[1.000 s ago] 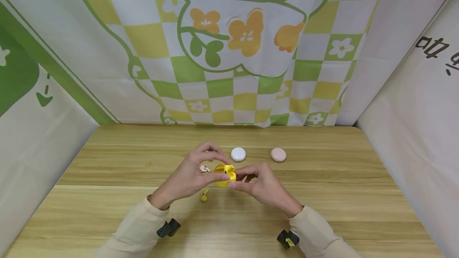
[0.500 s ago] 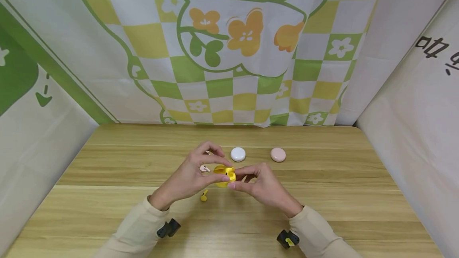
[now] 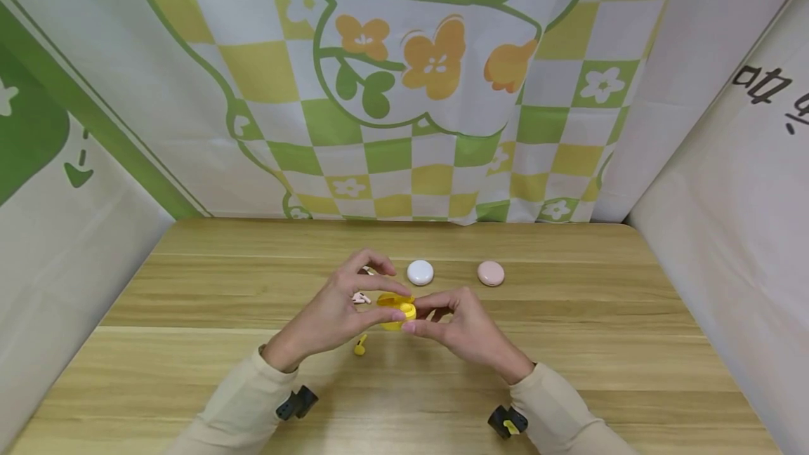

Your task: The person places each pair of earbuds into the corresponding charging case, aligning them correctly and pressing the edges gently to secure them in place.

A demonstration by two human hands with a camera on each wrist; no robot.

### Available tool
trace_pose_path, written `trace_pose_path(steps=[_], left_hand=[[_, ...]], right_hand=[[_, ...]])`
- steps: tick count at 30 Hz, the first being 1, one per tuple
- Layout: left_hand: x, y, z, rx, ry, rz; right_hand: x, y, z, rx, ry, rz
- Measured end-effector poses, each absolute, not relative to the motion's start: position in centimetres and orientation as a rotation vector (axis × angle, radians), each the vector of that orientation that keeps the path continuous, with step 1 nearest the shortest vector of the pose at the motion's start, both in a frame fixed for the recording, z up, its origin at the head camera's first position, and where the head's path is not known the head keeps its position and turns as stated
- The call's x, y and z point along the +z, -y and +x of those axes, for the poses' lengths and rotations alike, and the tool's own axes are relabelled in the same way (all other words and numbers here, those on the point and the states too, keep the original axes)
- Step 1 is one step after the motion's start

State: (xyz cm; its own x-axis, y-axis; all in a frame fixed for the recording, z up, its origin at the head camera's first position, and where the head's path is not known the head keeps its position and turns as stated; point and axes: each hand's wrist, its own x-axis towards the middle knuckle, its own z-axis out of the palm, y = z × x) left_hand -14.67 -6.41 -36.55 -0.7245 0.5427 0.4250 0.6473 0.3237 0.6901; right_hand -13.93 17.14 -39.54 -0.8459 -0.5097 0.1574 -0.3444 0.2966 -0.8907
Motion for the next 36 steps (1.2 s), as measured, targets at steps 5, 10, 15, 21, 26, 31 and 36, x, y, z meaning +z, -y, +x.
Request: trace_pose_path(steps=[5, 10, 15, 21, 26, 31, 36], left_hand=[[-36.5, 6.6, -14.7, -1.42, 2.434, -1.112], [-36.4, 7.3, -14.9, -1.451, 2.415, -1.081], [-36.7, 8.1, -15.1, -1.446, 2.435, -0.993], [-37.5, 9.1, -15.2, -1.444, 2.477, -0.903], [-38.2, 9.6, -15.3, -1.438, 2.564, -0.829], [-39.6, 10.0, -15.4, -1.407, 2.673, -0.788], [-40.7, 10.2, -15.4, -1.361, 2.749, -0.755]], right_hand=[[-39.5, -17.2, -13.8, -1.582, -2.402, -0.781], [-39.5, -17.2, -13.8, -1.589, -2.41, -0.773], [-39.7, -17.3, -13.9, -1.604, -2.416, -0.78], [-39.6, -17.5, -13.9, -1.609, -2.425, -0.762], [-39.6, -17.6, -13.9, -1.61, -2.429, -0.748], [-39.6, -17.8, -13.8, -1.599, -2.44, -0.737], [-39.6, -17.8, -13.8, -1.589, -2.45, -0.733]])
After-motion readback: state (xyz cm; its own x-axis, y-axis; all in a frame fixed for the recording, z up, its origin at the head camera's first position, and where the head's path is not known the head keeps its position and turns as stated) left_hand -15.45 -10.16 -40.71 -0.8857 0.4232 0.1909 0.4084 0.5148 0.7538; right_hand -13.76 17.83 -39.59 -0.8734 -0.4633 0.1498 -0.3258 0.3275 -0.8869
